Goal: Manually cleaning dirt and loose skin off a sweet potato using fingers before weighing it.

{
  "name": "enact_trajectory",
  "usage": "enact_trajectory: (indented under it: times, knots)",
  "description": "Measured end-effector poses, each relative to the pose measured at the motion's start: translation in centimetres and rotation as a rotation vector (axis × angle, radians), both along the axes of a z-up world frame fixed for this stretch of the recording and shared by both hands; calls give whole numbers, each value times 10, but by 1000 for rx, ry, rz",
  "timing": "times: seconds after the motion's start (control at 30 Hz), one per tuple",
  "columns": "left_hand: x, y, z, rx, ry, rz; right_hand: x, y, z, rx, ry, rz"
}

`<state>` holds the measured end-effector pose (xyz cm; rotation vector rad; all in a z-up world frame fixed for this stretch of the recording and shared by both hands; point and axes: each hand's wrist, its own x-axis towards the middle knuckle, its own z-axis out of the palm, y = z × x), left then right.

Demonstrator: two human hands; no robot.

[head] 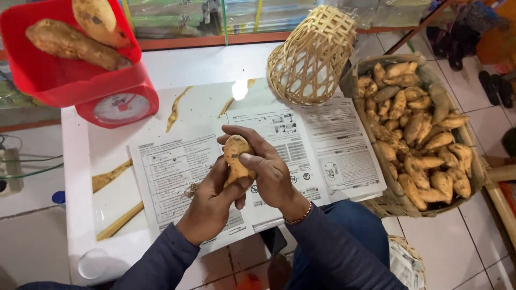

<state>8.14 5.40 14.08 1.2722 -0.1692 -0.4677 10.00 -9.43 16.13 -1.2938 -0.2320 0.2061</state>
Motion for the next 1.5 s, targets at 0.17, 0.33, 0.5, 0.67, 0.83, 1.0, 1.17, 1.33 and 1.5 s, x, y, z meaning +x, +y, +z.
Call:
enact_trajectory:
  times: [0.17, 0.33, 0.5, 0.67, 0.83, 1.0, 1.17, 1.33, 1.5]
  knots:
    - [5, 0, -47, -137, -95, 51, 9, 0, -30, 0, -24, 20]
    - [6, -3, -50, -129, -119, 34, 7, 1, -19, -30, -91, 72]
    - [5, 6, -58, -85, -127, 33, 6, 0, -20, -25, -92, 101]
    - [4, 10, -48, -272, -69, 24, 5, 0, -22, -27, -109, 74]
    - [7, 12, -18, -294, -57, 17, 4, -2, -26, -25, -130, 50]
    - [12, 15, -26, -311, -14, 8, 3, 3, -17, -20, -145, 72]
    - [14, 15, -51, -316, 24, 26, 1, 6, -17, -22, -139, 75]
    - [8, 14, -30, -211, 69, 58, 0, 6, -21, -17, -112, 81]
    - [9, 12, -54, -290, 71, 29, 0, 5, -21, -13, -83, 90]
